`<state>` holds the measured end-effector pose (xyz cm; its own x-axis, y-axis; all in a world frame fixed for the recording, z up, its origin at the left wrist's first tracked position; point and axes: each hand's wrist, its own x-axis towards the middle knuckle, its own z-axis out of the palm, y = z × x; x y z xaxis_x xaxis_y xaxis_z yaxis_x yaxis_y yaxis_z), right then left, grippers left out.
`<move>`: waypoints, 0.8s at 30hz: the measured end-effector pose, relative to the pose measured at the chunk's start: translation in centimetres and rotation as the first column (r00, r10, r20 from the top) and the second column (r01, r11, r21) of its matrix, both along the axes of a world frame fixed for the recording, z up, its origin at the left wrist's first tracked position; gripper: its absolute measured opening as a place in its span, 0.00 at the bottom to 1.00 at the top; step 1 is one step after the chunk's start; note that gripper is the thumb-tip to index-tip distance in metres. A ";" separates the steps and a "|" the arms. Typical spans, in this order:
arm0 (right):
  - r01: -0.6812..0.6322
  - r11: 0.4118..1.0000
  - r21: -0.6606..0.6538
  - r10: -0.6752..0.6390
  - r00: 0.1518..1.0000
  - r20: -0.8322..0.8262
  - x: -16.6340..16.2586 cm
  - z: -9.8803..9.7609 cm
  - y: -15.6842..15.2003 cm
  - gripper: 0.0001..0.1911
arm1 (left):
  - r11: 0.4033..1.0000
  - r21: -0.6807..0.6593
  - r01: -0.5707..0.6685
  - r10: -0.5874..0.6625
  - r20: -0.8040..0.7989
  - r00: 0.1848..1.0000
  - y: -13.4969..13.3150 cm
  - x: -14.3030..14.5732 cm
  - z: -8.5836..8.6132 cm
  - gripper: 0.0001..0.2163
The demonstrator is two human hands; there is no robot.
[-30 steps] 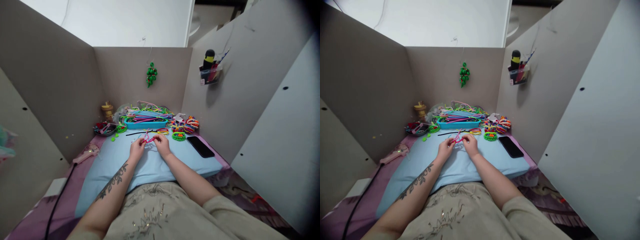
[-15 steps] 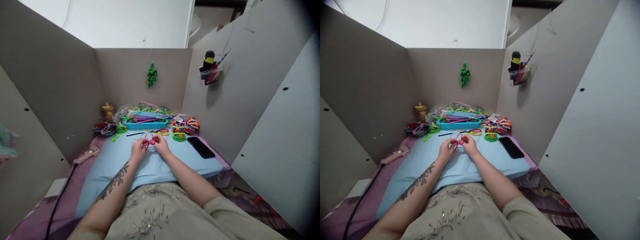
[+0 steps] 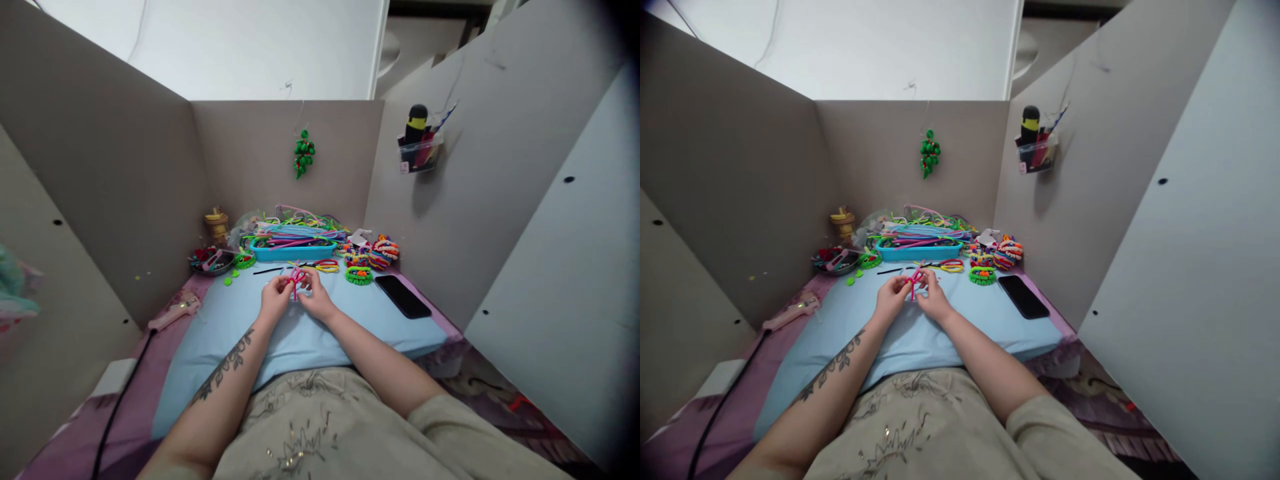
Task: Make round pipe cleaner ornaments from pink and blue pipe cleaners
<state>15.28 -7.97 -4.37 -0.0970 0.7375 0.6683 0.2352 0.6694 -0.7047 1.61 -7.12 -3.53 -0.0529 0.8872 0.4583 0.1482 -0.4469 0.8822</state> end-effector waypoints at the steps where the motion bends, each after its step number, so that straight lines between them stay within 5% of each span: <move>1: 0.017 0.999 0.043 -0.019 0.999 0.041 0.0 -0.1 0.0 0.27 | 1.000 -0.019 0.020 -0.019 0.035 0.999 0.0 0.0 0.1 0.11; 8: 0.016 0.985 0.171 -0.059 0.967 0.248 0.0 -0.1 0.1 0.12 | 0.990 -0.114 0.078 -0.060 0.156 0.986 -0.5 0.1 0.8 0.14; 19: 0.077 0.992 0.096 -0.095 0.976 0.197 0.3 0.4 -0.3 0.06 | 0.989 -0.129 0.077 -0.062 0.113 0.992 -0.3 0.0 0.5 0.15; 24: 0.098 0.982 0.161 -0.122 0.981 0.148 0.2 0.4 -0.6 0.06 | 0.994 -0.106 -0.031 0.044 0.123 0.991 -0.1 -0.2 0.6 0.14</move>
